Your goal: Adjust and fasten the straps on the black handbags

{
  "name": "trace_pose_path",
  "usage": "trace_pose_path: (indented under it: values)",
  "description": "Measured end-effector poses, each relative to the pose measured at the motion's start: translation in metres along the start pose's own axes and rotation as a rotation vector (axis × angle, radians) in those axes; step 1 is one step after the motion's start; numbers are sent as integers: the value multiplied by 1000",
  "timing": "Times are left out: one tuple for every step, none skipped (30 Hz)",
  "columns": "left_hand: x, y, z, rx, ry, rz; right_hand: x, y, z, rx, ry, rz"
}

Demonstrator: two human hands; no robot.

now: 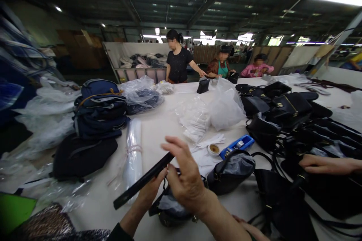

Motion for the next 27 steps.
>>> trace_pose_path:
  values:
    - [1, 6, 1, -40, 14, -49, -22, 7, -2, -77, -95, -3]
    - [1, 11, 2, -73, 33, -108, -47, 8, -5, -111, -208, -3]
    - [1, 13, 2, -98, 60, -191, -69, 0, -11, -52, -316, -33]
    - [1, 14, 2, -111, 91, -295, -87, -15, -19, 84, -389, -79]
    - [-1, 13, 2, -112, 123, -410, -98, -32, -28, 245, -424, -121]
    - [-2, 11, 1, -108, 158, -522, -104, -48, -39, 398, -431, -161]
    - [-3, 9, 1, -106, 196, -618, -106, -60, -48, 511, -419, -190]
    - [-2, 8, 0, -108, 236, -692, -106, -68, -55, 571, -404, -207]
    - [-1, 8, 0, -114, 272, -737, -106, -72, -59, 588, -394, -220]
    - [1, 8, -1, -130, 310, -775, -106, -73, -61, 583, -393, -234]
    - [3, 8, -1, -148, 344, -808, -108, -72, -63, 577, -398, -253]
    - [6, 9, -1, -168, 371, -832, -111, -70, -64, 569, -411, -268]
    - [8, 9, -1, -190, 390, -849, -115, -67, -64, 558, -431, -278]
    - [10, 10, -1, -213, 402, -860, -122, -64, -63, 541, -457, -283]
    - [12, 12, 0, -239, 409, -870, -129, -60, -62, 516, -488, -284]
    - [14, 14, 2, -270, 418, -888, -138, -56, -60, 482, -519, -278]
    - [17, 19, 4, -308, 428, -911, -147, -51, -59, 442, -548, -266]
    - [20, 26, 7, -351, 437, -937, -157, -45, -57, 394, -574, -249]
    - [24, 37, 10, -399, 447, -963, -167, -37, -57, 336, -600, -230]
    - [30, 51, 13, -452, 456, -987, -179, -27, -58, 270, -632, -212]
    - [36, 68, 15, -509, 465, -1007, -191, -15, -60, 196, -670, -193]
    - [42, 88, 17, -568, 471, -1022, -205, -1, -64, 117, -715, -175]
    - [49, 110, 17, -630, 472, -1030, -218, 14, -69, 32, -767, -157]
    - [55, 134, 15, -691, 467, -1033, -231, 29, -75, -48, -815, -133]
    - [61, 157, 11, -749, 459, -1031, -242, 42, -81, -129, -859, -102]
    - [66, 180, 6, -802, 446, -1026, -252, 54, -87, -203, -895, -65]
    - [71, 200, 1, -851, 432, -1019, -260, 64, -92, -271, -925, -22]
Point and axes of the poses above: each hand's wrist, its own z-axis towards the middle knuckle, its own y-axis out of the back of the hand, x = y × z, the point moved 9 cm from there along z, towards the middle knuckle, and after that the axes turned 9 degrees about -x, right-handed, at the moved point
